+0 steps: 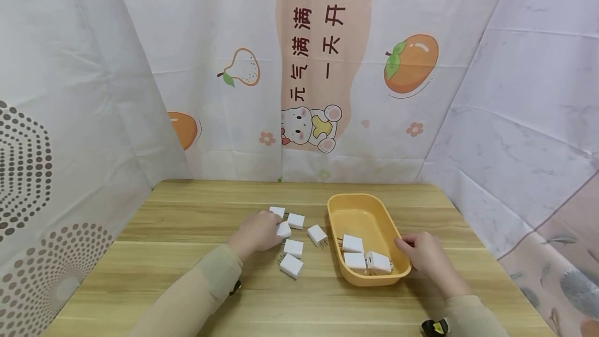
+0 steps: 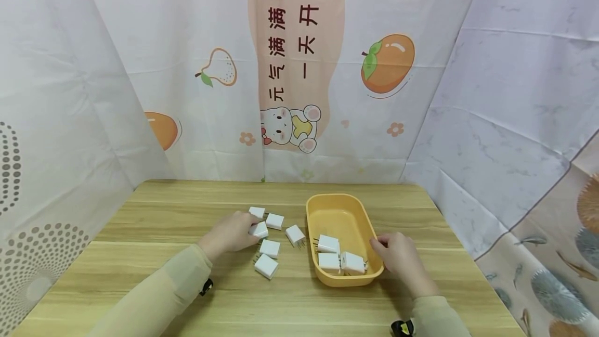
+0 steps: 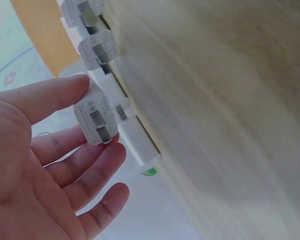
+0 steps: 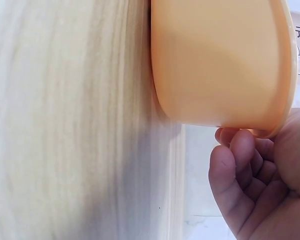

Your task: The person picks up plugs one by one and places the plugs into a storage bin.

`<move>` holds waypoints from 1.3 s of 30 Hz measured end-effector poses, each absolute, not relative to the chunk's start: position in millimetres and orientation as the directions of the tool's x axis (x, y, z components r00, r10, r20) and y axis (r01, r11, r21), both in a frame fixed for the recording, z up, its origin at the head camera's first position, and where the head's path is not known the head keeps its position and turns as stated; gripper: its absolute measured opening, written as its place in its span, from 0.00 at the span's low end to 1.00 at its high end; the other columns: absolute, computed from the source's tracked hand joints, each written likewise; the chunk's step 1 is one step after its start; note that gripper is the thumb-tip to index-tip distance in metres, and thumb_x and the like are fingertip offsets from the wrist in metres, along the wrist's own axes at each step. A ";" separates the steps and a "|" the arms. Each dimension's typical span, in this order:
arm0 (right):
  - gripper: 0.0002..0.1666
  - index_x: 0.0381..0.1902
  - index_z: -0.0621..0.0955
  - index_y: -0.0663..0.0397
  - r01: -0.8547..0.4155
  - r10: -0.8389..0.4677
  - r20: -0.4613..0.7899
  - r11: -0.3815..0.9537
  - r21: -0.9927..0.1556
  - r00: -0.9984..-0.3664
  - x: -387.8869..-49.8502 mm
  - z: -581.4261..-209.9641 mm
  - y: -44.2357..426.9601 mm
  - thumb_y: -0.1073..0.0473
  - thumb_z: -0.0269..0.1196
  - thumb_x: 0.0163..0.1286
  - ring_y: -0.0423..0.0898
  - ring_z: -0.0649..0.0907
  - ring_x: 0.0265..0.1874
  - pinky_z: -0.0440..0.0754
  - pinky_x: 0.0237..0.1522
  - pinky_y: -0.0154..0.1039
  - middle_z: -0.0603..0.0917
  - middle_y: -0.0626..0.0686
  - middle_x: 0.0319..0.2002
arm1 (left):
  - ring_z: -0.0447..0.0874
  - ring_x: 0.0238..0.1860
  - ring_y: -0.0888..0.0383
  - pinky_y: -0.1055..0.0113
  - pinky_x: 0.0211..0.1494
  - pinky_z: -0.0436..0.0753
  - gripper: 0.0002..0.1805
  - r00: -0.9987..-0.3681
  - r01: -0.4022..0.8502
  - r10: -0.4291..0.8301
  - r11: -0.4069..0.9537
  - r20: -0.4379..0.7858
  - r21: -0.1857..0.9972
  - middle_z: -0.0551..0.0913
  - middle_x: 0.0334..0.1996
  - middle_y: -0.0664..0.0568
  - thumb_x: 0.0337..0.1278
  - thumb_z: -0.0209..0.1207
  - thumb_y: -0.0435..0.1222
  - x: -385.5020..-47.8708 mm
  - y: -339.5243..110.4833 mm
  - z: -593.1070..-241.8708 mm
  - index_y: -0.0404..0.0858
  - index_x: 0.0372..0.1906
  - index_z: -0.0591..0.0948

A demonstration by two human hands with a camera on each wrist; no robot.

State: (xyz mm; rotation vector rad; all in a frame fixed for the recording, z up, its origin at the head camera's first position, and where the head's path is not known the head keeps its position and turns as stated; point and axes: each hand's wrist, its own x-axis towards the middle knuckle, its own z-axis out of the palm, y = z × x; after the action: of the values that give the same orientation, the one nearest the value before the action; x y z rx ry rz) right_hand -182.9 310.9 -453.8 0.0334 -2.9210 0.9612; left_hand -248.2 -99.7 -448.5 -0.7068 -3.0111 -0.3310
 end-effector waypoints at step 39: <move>0.16 0.43 0.88 0.64 -0.010 0.044 0.072 0.786 -0.618 -0.996 -183.0 -460.2 311.1 0.55 0.64 0.73 0.45 0.77 0.17 0.77 0.19 0.39 0.83 0.50 0.24 | 0.77 0.31 0.61 0.63 0.35 0.78 0.19 -0.821 0.559 0.490 0.795 0.293 0.236 0.84 0.39 0.55 0.56 0.70 0.46 -214.3 -88.1 -425.7 0.40 0.49 0.87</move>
State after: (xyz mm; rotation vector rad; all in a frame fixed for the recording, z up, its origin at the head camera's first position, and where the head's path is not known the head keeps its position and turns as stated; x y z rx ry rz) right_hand -183.0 311.1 -460.2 -0.0272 -2.8909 1.0013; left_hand -214.3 -88.1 -425.7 -0.8194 -2.7671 -0.4634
